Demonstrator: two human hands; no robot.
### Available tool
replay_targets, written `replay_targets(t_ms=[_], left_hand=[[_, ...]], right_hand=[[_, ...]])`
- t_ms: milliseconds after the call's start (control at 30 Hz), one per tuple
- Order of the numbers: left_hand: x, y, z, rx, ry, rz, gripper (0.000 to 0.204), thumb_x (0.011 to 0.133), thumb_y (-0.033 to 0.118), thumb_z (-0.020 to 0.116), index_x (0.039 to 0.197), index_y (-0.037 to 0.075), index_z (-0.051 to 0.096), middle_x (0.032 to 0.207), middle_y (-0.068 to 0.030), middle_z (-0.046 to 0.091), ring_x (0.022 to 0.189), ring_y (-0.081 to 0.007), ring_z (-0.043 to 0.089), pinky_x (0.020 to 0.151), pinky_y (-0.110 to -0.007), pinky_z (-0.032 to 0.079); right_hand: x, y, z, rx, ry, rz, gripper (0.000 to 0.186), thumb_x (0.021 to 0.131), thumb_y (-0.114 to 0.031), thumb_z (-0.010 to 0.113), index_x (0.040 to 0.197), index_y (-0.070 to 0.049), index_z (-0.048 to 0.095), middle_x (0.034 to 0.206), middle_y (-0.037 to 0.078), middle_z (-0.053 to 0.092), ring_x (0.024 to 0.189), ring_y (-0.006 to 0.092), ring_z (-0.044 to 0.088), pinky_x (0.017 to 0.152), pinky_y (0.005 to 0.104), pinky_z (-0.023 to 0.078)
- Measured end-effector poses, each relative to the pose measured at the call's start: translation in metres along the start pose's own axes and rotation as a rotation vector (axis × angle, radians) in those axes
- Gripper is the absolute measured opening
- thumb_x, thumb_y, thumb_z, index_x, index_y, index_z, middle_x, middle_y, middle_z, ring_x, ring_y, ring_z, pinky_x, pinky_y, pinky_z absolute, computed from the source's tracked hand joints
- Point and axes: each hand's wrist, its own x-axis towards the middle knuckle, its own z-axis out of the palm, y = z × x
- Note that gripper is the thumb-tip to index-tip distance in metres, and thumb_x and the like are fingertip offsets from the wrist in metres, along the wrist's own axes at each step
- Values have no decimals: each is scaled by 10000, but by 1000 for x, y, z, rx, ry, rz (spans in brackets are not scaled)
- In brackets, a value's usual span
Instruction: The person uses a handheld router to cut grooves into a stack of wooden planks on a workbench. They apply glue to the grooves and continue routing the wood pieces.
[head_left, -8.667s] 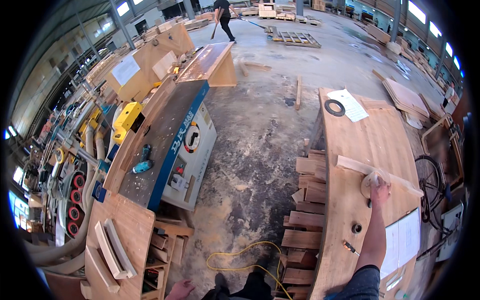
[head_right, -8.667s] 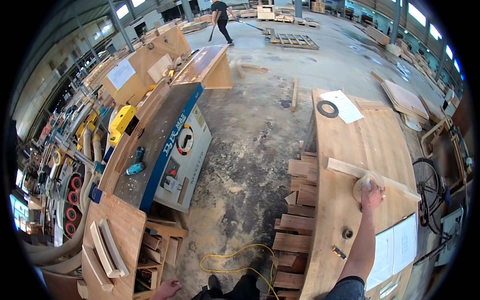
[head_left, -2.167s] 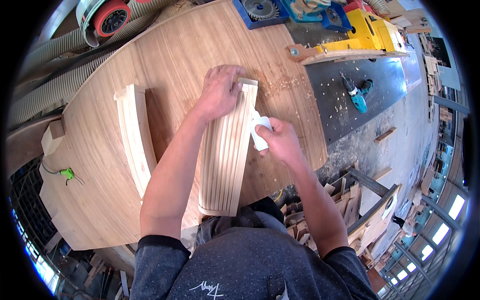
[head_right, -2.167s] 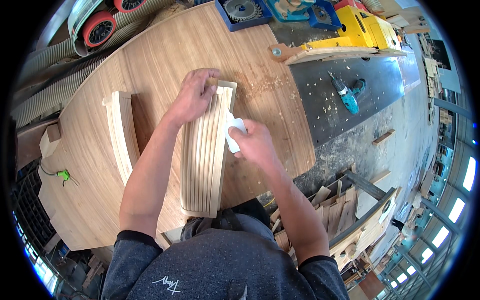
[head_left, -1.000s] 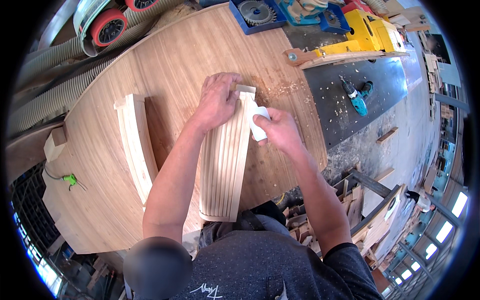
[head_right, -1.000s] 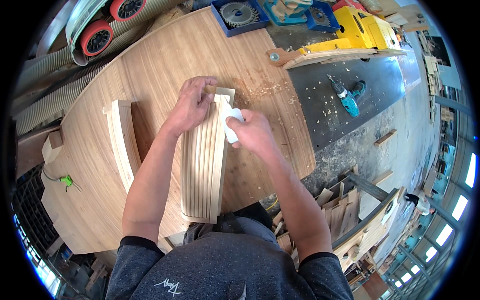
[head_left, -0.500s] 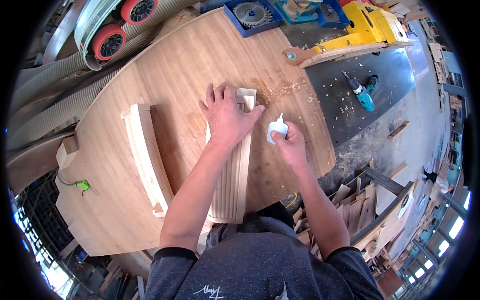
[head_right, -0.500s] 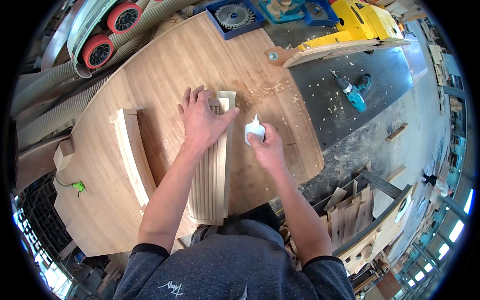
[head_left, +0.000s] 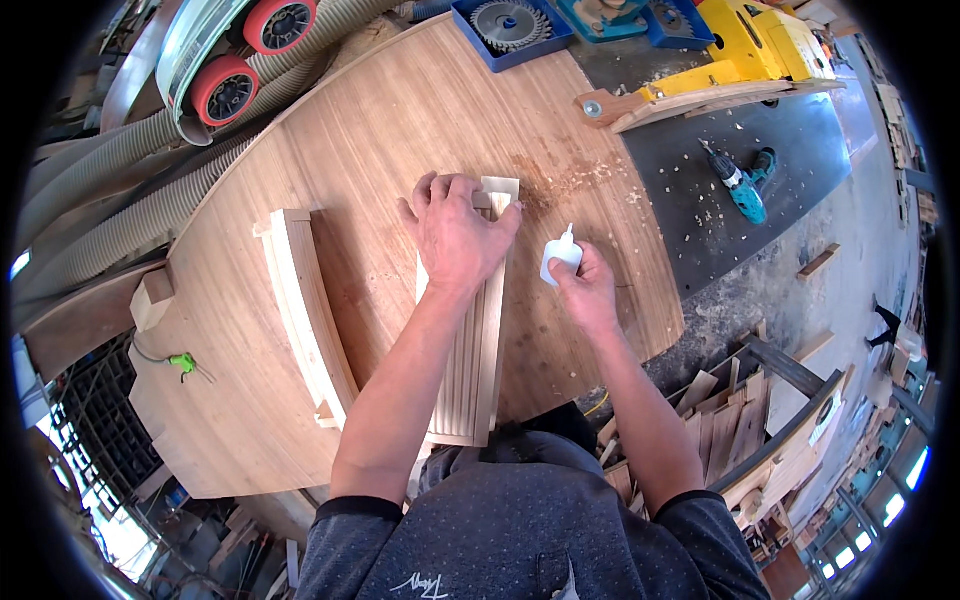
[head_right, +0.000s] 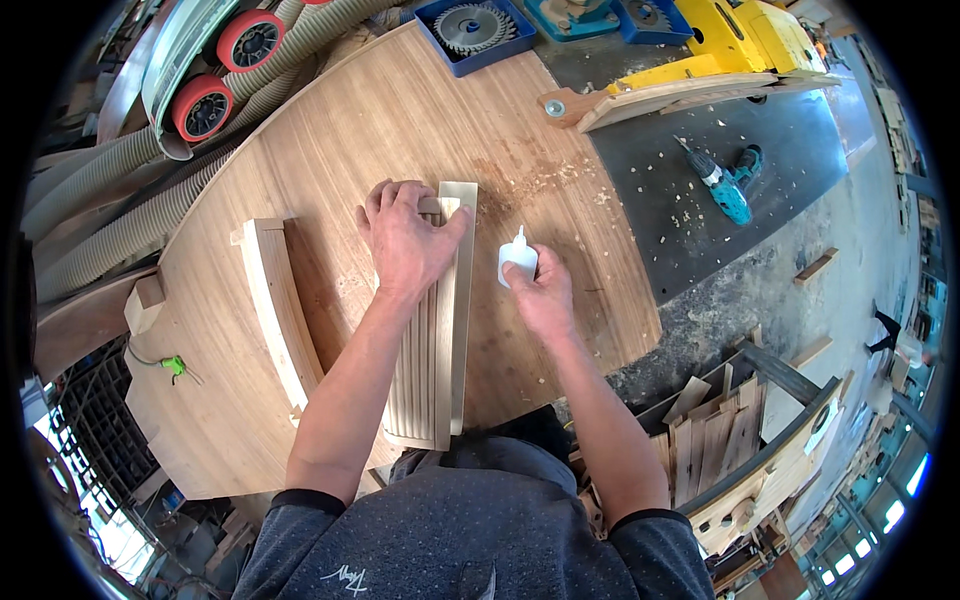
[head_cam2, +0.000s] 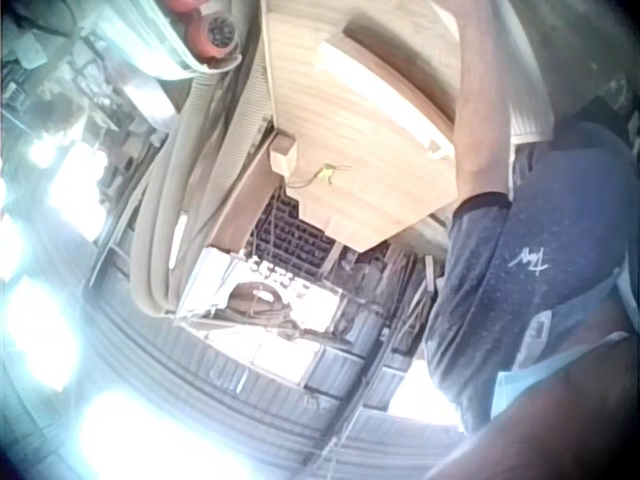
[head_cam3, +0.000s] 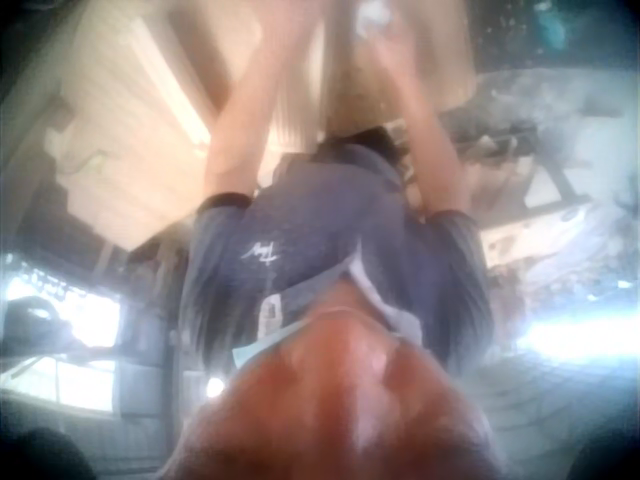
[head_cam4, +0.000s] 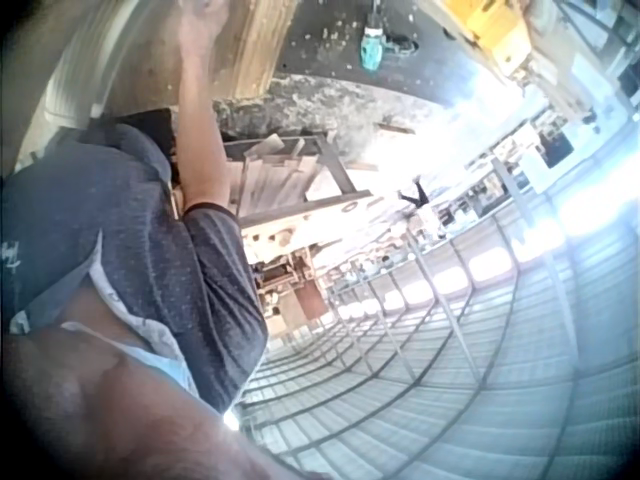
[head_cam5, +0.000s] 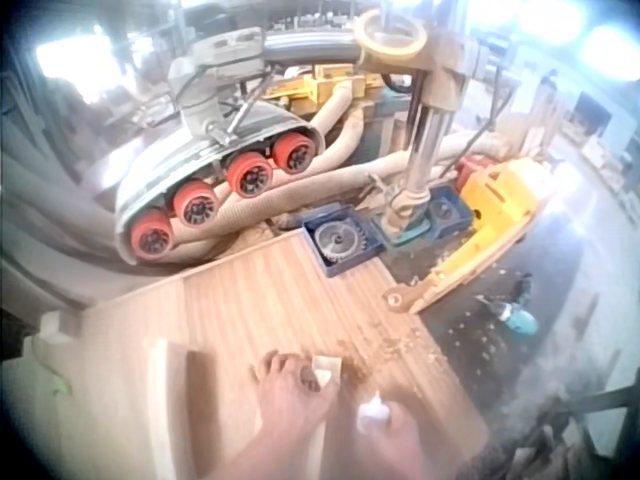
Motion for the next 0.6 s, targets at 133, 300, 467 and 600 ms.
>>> replay_targets(t_ms=[133,300,467,600], left_hand=[[0,-1,3,-24,12,19,498,764,373,829,1081,5,721,1201,-146,679,1337,-378,484,1148,-534,355],[0,-2,2,-27,7,36,478,787,350,814,1092,-4,712,1166,-144,678,1304,-375,489,1130,-505,378],[-2,-5,4,-27,16,67,474,797,343,809,1106,-1,706,1165,-143,680,1297,-377,488,1126,-485,385],[-1,-3,2,-44,6,69,473,787,329,821,1100,-6,702,1167,-160,676,1276,-386,497,1150,-497,355]], right_hand=[[7,3,-3,-8,5,-15,247,953,-66,711,1178,5,639,1030,39,699,903,102,644,818,287,531],[13,-1,-2,-53,26,19,261,953,-70,712,1190,10,639,1041,43,704,910,104,647,817,289,531],[21,4,-1,-39,27,-62,268,947,-85,719,1187,10,648,1033,41,711,914,104,648,816,288,531],[25,3,-2,-56,35,-66,276,952,-97,721,1195,8,646,1041,37,711,912,97,641,816,283,530]])
